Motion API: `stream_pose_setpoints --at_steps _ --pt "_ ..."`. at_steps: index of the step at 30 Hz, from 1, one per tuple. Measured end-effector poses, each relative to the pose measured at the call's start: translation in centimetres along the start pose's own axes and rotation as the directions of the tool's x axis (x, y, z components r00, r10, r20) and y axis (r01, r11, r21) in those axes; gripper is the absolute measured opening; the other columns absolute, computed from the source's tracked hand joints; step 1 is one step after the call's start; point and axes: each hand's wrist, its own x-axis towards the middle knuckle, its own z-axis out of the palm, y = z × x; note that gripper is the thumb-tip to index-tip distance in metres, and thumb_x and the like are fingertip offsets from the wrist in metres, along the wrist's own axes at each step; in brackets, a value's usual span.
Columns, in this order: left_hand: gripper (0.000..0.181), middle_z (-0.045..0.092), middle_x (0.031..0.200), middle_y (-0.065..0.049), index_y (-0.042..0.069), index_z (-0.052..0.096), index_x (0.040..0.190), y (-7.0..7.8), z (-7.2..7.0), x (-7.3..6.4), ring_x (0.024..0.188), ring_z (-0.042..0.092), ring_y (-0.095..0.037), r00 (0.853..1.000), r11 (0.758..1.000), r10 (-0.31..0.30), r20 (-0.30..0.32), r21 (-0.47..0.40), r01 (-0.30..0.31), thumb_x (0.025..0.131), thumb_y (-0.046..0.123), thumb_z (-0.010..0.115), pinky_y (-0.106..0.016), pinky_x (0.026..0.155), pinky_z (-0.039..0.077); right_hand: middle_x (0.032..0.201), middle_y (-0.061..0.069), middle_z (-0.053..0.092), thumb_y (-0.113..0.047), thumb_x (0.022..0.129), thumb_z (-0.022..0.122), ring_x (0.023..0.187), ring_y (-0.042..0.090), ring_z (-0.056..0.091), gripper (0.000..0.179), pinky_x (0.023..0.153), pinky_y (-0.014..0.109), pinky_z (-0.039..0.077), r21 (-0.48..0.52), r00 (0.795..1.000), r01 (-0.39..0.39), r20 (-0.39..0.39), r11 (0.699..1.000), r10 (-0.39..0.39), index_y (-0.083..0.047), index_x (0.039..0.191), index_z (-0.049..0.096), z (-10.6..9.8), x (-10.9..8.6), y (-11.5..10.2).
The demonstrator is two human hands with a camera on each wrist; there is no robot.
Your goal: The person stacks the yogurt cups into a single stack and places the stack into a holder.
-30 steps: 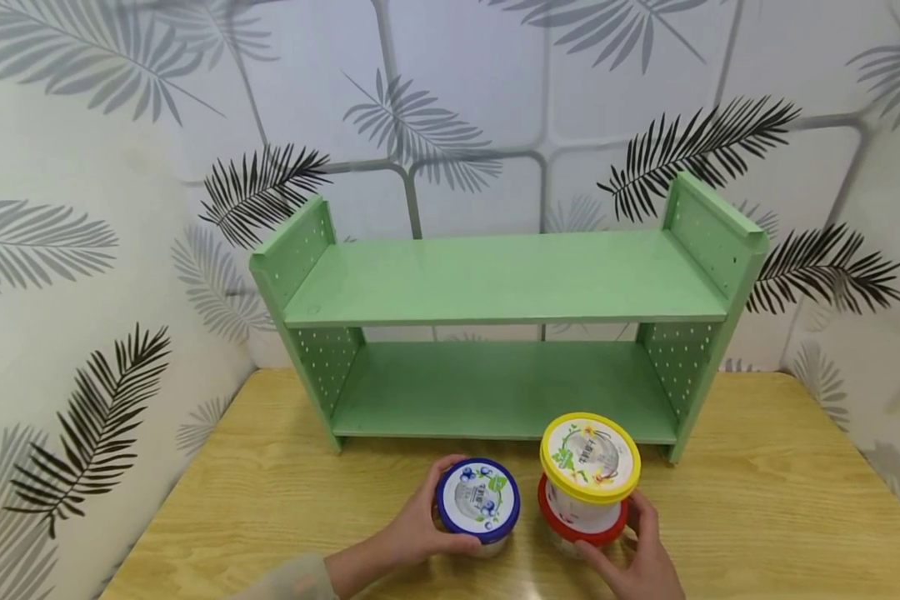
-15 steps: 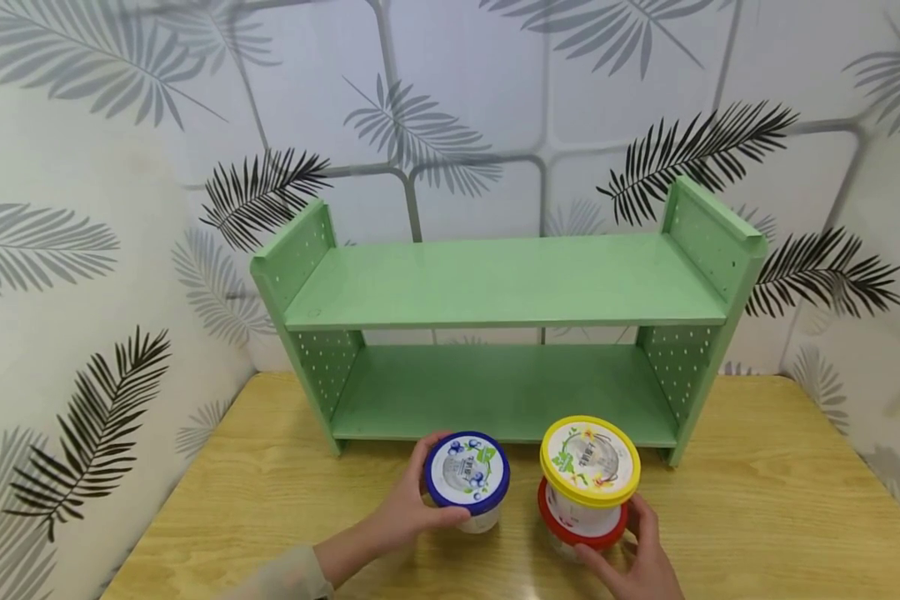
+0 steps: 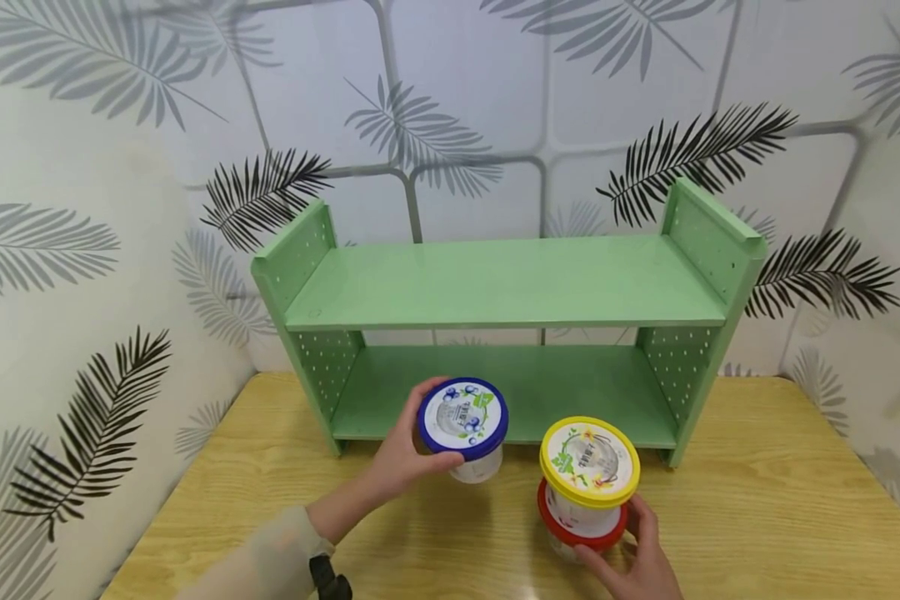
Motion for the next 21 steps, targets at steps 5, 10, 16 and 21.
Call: stream_pose_setpoints --at_steps 5,10,16,21 --pt "0.091 0.040 0.141 -0.011 0.023 0.024 0.150 1.7 -0.2 1.4 0.122 0.048 -0.026 0.999 0.999 0.028 0.024 0.024 -0.028 0.080 0.028 0.082 -0.037 0.095 0.046 0.140 0.031 0.029 -0.030 0.087 0.074 0.126 0.049 0.036 0.097 0.094 0.064 0.038 0.003 1.000 0.011 -0.001 1.000 -0.011 0.006 0.144 0.005 -0.1 -0.1 -0.1" --pt "0.094 0.040 0.141 -0.009 0.021 0.026 0.150 3.3 -0.1 2.8 0.121 0.048 -0.024 0.995 0.995 0.096 0.026 0.040 -0.097 0.077 0.040 0.082 -0.035 0.096 0.045 0.140 0.032 0.029 -0.029 0.088 0.074 0.126 0.050 0.036 0.096 0.094 0.064 0.038 0.003 1.000 0.011 0.002 1.000 -0.011 0.006 0.144 0.005 -0.1 -0.2 -0.2" --pt "0.089 0.042 0.141 -0.010 0.020 0.027 0.150 4.9 0.6 4.2 0.121 0.049 -0.022 0.987 0.985 0.154 0.043 0.069 -0.157 0.080 0.032 0.081 -0.034 0.094 0.047 0.141 0.031 0.028 -0.030 0.088 0.074 0.127 0.050 0.034 0.097 0.095 0.065 0.037 0.009 1.000 0.001 0.006 1.000 -0.001 0.006 0.145 0.004 -0.1 -0.1 -0.2" --pt "0.086 0.043 0.140 -0.009 0.020 0.026 0.150 6.1 1.3 5.3 0.120 0.050 -0.019 0.986 0.981 0.154 0.056 0.109 -0.160 0.082 0.022 0.079 -0.032 0.092 0.048 0.140 0.031 0.029 -0.030 0.087 0.074 0.126 0.050 0.036 0.096 0.094 0.064 0.038 0.005 1.000 0.008 0.003 1.000 -0.008 0.005 0.145 0.005 0.0 0.0 -0.1"
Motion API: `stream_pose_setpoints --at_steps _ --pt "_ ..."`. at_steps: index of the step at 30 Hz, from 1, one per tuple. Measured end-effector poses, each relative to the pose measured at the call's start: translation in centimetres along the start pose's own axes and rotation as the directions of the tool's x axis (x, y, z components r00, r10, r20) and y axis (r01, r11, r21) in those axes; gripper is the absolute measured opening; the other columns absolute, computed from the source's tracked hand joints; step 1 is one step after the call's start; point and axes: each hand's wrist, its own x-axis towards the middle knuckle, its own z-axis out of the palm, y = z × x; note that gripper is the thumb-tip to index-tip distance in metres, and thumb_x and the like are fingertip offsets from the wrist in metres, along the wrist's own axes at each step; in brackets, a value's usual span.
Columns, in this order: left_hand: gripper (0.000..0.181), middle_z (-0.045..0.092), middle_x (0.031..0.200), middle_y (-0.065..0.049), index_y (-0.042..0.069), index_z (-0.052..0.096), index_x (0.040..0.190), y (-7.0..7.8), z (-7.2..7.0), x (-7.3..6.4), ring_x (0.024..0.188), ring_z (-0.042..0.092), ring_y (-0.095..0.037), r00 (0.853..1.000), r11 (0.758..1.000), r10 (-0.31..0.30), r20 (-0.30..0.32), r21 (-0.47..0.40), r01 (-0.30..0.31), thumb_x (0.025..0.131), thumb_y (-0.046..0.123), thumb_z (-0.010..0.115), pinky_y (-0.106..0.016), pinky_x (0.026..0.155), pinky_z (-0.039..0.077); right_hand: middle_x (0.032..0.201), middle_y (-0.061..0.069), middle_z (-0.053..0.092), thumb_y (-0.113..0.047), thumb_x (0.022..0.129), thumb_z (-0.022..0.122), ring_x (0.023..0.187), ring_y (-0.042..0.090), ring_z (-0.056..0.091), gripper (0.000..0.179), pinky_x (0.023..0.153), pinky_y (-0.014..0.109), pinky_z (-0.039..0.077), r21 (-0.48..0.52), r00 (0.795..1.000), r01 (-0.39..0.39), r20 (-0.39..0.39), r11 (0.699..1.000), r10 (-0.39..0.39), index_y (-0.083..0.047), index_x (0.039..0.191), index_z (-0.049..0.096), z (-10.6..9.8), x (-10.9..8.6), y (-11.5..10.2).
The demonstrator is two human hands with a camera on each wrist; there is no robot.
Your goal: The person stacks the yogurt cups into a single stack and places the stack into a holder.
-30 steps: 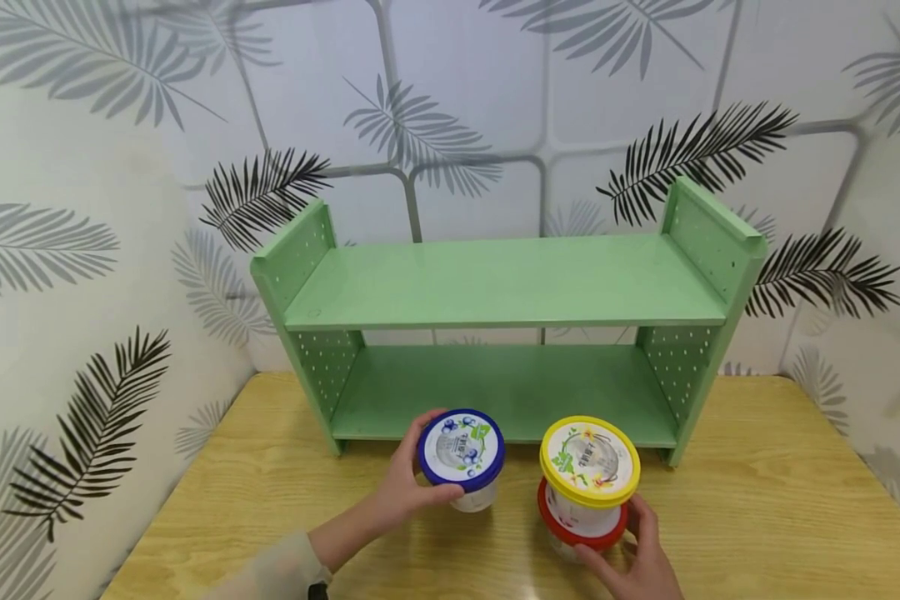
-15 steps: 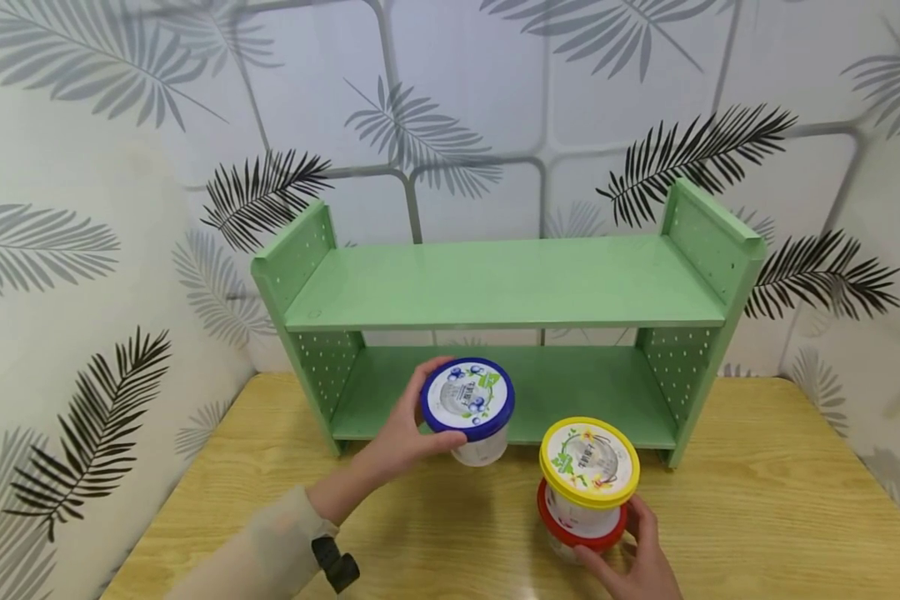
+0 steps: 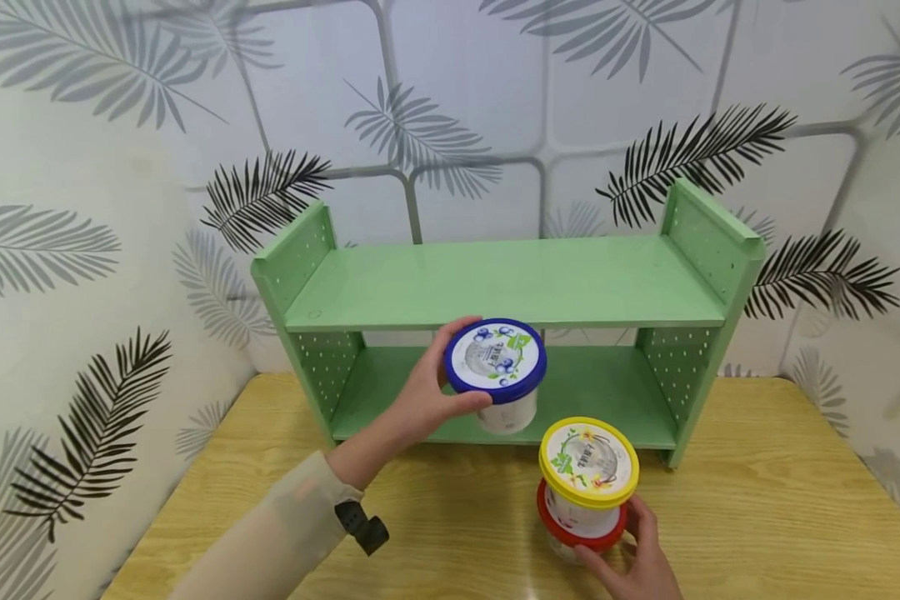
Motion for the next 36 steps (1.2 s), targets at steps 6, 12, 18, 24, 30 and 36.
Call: stream_pose_setpoints --at_steps 6,12,18,24,30,36 --pt "0.085 0.045 0.138 -0.006 0.020 0.026 0.151 1.0 0.8 1.3 0.116 0.052 -0.015 0.999 1.000 0.004 0.038 -0.009 -0.004 0.083 0.013 0.077 -0.030 0.089 0.049 0.140 0.031 0.029 -0.033 0.087 0.074 0.126 0.050 0.036 0.097 0.094 0.064 0.039 -0.001 1.000 -0.011 0.003 1.000 0.011 0.005 0.145 0.005 0.1 0.1 0.2" --pt "0.084 0.047 0.136 -0.001 0.020 0.026 0.151 1.7 2.1 2.1 0.112 0.053 -0.010 0.996 1.000 0.006 0.094 -0.027 -0.003 0.083 0.009 0.075 -0.028 0.088 0.050 0.141 0.032 0.029 -0.032 0.087 0.074 0.127 0.051 0.035 0.097 0.094 0.064 0.039 0.000 1.000 0.004 -0.009 1.000 -0.004 0.005 0.145 0.006 0.2 0.0 0.1" --pt "0.082 0.047 0.133 0.005 0.022 0.027 0.150 1.5 3.7 2.4 0.110 0.053 -0.006 0.990 0.999 -0.019 0.136 -0.037 0.024 0.084 0.009 0.074 -0.026 0.088 0.049 0.142 0.031 0.027 -0.035 0.088 0.073 0.127 0.052 0.034 0.097 0.094 0.065 0.038 -0.003 1.000 0.022 -0.013 1.000 -0.022 0.004 0.145 0.005 0.1 0.1 0.3" --pt "0.082 0.049 0.130 0.006 0.024 0.028 0.149 0.7 5.3 2.2 0.110 0.053 -0.005 0.982 0.997 -0.039 0.183 -0.056 0.050 0.084 0.006 0.074 -0.025 0.089 0.048 0.141 0.029 0.029 -0.045 0.086 0.071 0.123 0.050 0.038 0.101 0.089 0.063 0.043 -0.023 0.996 0.071 -0.042 0.997 -0.072 0.001 0.147 0.005 0.5 1.3 2.8" --pt "0.083 0.050 0.130 0.006 0.022 0.028 0.149 0.0 6.6 2.1 0.113 0.051 -0.004 0.978 0.997 -0.073 0.197 -0.018 0.078 0.083 0.009 0.076 -0.023 0.091 0.045 0.143 0.025 0.029 -0.052 0.085 0.069 0.124 0.049 0.039 0.103 0.088 0.060 0.044 -0.014 0.995 0.090 -0.033 0.996 -0.091 -0.005 0.149 0.004 0.6 2.4 5.1" --pt "0.083 0.049 0.131 0.008 0.024 0.027 0.149 -0.2 7.6 2.1 0.113 0.050 -0.003 0.970 0.994 -0.106 0.217 -0.006 0.110 0.083 0.012 0.077 -0.022 0.091 0.045 0.144 0.026 0.028 -0.049 0.086 0.070 0.127 0.048 0.037 0.102 0.092 0.061 0.041 0.010 0.999 0.046 -0.005 0.999 -0.046 -0.004 0.148 0.004 0.3 1.6 3.3"
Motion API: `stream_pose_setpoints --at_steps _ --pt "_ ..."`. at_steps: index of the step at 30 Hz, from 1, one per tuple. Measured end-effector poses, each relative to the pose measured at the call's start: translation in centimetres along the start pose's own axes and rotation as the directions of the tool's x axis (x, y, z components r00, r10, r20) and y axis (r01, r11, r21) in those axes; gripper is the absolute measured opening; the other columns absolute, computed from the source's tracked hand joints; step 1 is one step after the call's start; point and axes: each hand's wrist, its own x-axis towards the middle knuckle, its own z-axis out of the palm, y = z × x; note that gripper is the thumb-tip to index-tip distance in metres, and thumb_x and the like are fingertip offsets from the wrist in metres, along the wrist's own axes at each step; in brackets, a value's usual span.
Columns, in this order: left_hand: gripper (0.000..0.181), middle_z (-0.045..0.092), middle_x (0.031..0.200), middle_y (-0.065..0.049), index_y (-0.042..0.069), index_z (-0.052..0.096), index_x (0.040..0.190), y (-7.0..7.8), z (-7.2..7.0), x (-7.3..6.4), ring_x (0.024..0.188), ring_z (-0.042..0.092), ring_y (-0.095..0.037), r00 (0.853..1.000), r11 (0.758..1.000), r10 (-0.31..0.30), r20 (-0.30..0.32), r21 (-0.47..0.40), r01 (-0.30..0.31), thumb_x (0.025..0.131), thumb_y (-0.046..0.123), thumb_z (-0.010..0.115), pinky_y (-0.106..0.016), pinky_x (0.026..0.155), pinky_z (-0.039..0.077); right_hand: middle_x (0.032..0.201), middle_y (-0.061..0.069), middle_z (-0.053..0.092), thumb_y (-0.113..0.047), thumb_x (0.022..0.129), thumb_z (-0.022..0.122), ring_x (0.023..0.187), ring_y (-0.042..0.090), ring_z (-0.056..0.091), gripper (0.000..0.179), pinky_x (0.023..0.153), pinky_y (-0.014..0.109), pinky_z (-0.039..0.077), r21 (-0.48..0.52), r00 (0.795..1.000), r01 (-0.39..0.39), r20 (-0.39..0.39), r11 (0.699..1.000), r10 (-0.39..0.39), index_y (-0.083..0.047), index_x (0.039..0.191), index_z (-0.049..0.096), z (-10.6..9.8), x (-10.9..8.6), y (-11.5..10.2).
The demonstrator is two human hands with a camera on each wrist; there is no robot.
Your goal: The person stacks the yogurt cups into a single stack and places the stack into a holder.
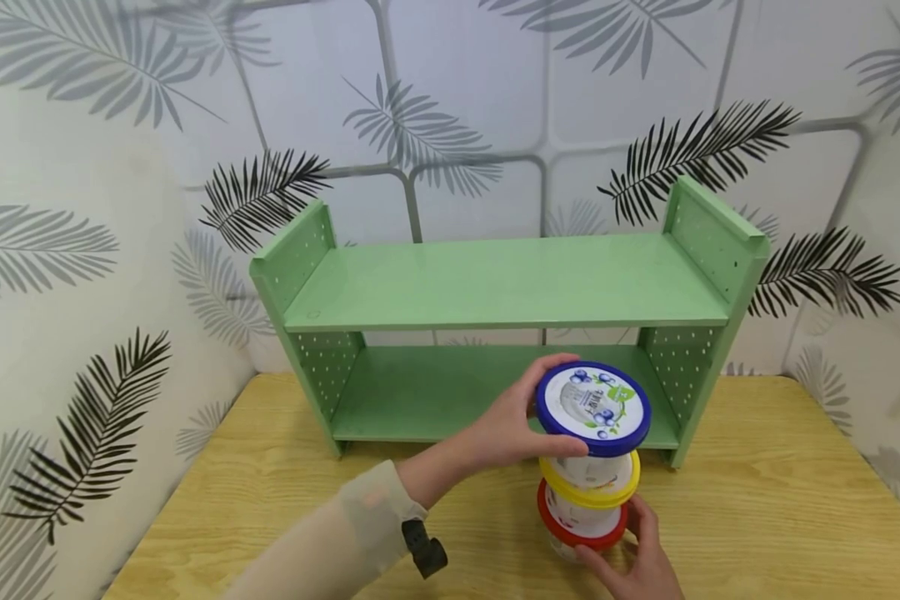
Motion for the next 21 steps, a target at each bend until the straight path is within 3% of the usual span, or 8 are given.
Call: stream_pose_setpoints --at_steps 5,10,17,21 --pt "0.083 0.049 0.131 0.009 0.025 0.027 0.149 0.0 0.5 0.1 0.113 0.050 -0.002 1.000 1.000 -0.010 0.007 0.004 0.010 0.084 0.014 0.076 -0.023 0.090 0.045 0.143 0.028 0.027 -0.043 0.087 0.072 0.127 0.049 0.035 0.099 0.095 0.064 0.038 0.009 1.000 -0.009 0.011 1.000 0.009 -0.002 0.147 0.005 -0.2 -1.2 -2.3" --pt "0.082 0.049 0.131 0.009 0.029 0.026 0.149 0.1 0.5 0.1 0.113 0.050 -0.002 1.000 1.000 -0.020 0.011 -0.008 0.021 0.085 0.014 0.075 -0.023 0.090 0.045 0.142 0.029 0.029 -0.045 0.088 0.070 0.125 0.050 0.037 0.099 0.092 0.062 0.041 -0.012 1.000 0.014 -0.005 1.000 -0.014 0.001 0.146 0.005 0.0 -1.3 -2.5" --pt "0.084 0.047 0.135 0.008 0.028 0.024 0.150 0.0 0.5 0.0 0.116 0.048 -0.002 1.000 1.000 -0.019 0.018 -0.006 0.019 0.086 0.012 0.074 -0.022 0.091 0.044 0.145 0.029 0.025 -0.037 0.089 0.071 0.129 0.050 0.032 0.097 0.097 0.064 0.036 0.018 0.999 -0.034 0.028 0.999 0.033 -0.002 0.148 0.002 -0.2 -1.1 -2.6" --pt "0.085 0.045 0.140 0.007 0.026 0.023 0.151 0.0 0.1 -0.3 0.124 0.044 -0.003 1.000 1.000 0.006 0.014 0.011 -0.006 0.086 0.010 0.074 -0.024 0.095 0.042 0.143 0.030 0.027 -0.042 0.089 0.070 0.127 0.051 0.034 0.098 0.094 0.063 0.039 -0.002 1.000 0.002 0.007 1.000 -0.002 -0.001 0.148 0.003 0.0 -0.9 -1.9"
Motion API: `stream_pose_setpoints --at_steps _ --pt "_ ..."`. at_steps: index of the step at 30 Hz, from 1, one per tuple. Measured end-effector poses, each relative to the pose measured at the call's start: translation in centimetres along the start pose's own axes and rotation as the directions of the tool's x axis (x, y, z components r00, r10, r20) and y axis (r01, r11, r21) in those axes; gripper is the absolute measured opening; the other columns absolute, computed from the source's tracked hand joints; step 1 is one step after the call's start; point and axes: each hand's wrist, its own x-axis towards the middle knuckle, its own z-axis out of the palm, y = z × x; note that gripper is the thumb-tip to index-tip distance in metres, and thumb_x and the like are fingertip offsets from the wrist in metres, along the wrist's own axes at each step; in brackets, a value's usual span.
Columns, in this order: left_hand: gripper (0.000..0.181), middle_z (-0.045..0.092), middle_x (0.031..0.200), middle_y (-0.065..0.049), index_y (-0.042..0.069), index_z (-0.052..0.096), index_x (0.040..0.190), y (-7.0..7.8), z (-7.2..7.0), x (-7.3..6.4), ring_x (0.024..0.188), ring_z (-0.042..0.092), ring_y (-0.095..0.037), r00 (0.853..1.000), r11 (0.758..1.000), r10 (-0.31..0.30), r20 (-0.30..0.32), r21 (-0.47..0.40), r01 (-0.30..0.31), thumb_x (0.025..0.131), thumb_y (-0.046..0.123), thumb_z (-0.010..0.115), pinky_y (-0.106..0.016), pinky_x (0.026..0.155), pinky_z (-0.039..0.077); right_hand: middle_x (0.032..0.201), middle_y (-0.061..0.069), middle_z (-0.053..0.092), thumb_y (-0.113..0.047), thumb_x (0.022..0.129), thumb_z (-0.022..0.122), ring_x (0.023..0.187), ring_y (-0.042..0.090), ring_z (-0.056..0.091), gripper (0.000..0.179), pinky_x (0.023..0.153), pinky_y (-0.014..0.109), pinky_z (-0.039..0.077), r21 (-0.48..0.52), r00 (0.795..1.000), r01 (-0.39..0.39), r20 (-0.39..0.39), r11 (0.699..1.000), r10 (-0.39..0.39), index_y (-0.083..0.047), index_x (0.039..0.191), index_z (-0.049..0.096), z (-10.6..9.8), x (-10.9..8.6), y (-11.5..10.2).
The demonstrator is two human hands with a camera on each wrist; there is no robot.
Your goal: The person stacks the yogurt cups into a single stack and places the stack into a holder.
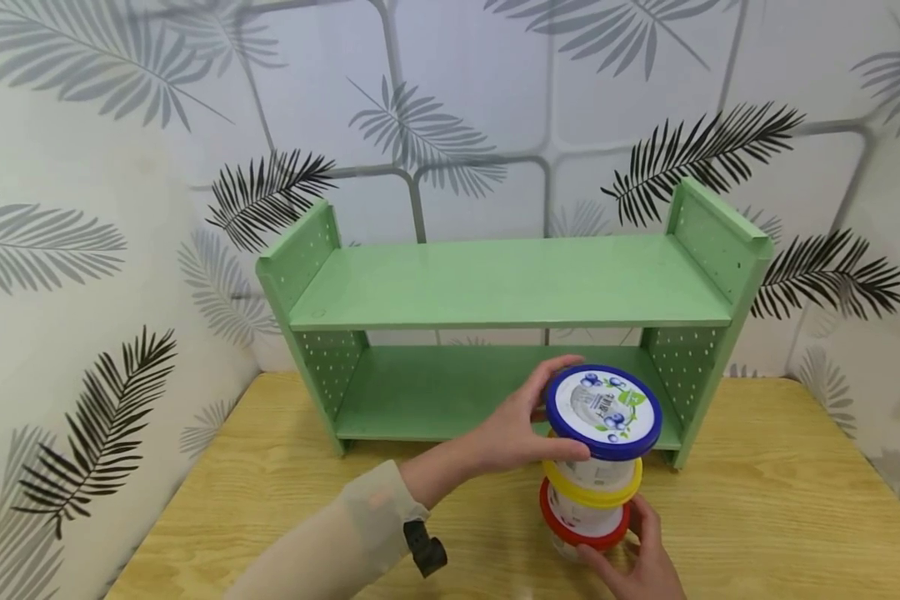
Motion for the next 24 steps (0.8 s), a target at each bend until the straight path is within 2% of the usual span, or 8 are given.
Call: stream_pose_setpoints --at_steps 4,9,13,17,21,24 --pt "0.085 0.044 0.143 0.005 0.023 0.022 0.152 -0.1 -1.2 -0.6 0.127 0.042 -0.005 0.998 0.998 0.057 -0.013 0.031 -0.057 0.086 0.007 0.073 -0.026 0.098 0.041 0.143 0.030 0.028 -0.048 0.087 0.070 0.126 0.051 0.036 0.102 0.093 0.061 0.041 -0.016 1.000 0.008 -0.014 1.000 -0.009 -0.001 0.148 0.003 0.1 0.2 0.5" --pt "0.085 0.044 0.145 0.004 0.022 0.021 0.152 -0.3 -3.6 -2.1 0.130 0.041 -0.007 0.992 0.992 0.117 -0.041 0.046 -0.115 0.086 0.005 0.073 -0.031 0.101 0.039 0.145 0.031 0.024 -0.045 0.085 0.073 0.130 0.050 0.031 0.107 0.097 0.063 0.036 0.005 0.998 -0.064 0.019 0.998 0.064 0.000 0.149 0.001 -0.3 0.1 -0.3" --pt "0.081 0.042 0.148 0.002 0.024 0.022 0.153 -0.4 -6.1 -3.5 0.132 0.039 -0.008 0.988 0.988 0.136 -0.078 0.080 -0.130 0.089 0.022 0.073 -0.036 0.105 0.037 0.145 0.032 0.025 -0.042 0.085 0.074 0.130 0.050 0.031 0.105 0.098 0.063 0.036 0.002 0.995 -0.098 0.028 0.995 0.098 0.001 0.148 0.001 -0.3 -0.1 -1.2" --pt "0.081 0.042 0.148 -0.001 0.020 0.024 0.152 0.0 -8.7 -4.7 0.133 0.040 -0.012 0.978 0.983 0.164 -0.128 0.106 -0.151 0.089 0.035 0.072 -0.042 0.106 0.036 0.145 0.032 0.024 -0.045 0.085 0.073 0.130 0.050 0.030 0.108 0.099 0.062 0.035 0.004 0.992 -0.122 0.026 0.992 0.122 0.002 0.149 0.000 -0.3 -0.2 -1.7" --pt "0.076 0.043 0.146 -0.006 0.012 0.027 0.151 1.3 -11.2 -5.7 0.131 0.042 -0.017 0.956 0.970 0.209 -0.203 0.166 -0.177 0.089 0.018 0.072 -0.044 0.105 0.036 0.145 0.032 0.024 -0.047 0.084 0.073 0.130 0.050 0.029 0.110 0.099 0.062 0.034 0.009 0.991 -0.130 0.026 0.991 0.130 0.001 0.149 -0.001 -0.2 -0.2 -1.8" --pt "0.073 0.044 0.145 -0.011 0.010 0.032 0.148 2.4 -13.0 -6.4 0.129 0.045 -0.019 0.922 0.945 0.278 -0.269 0.246 -0.214 0.087 0.005 0.072 -0.045 0.104 0.037 0.144 0.032 0.024 -0.046 0.085 0.073 0.130 0.050 0.030 0.108 0.098 0.062 0.035 0.004 0.992 -0.126 0.024 0.992 0.126 0.002 0.149 -0.001 -0.2 -0.1 -1.7"
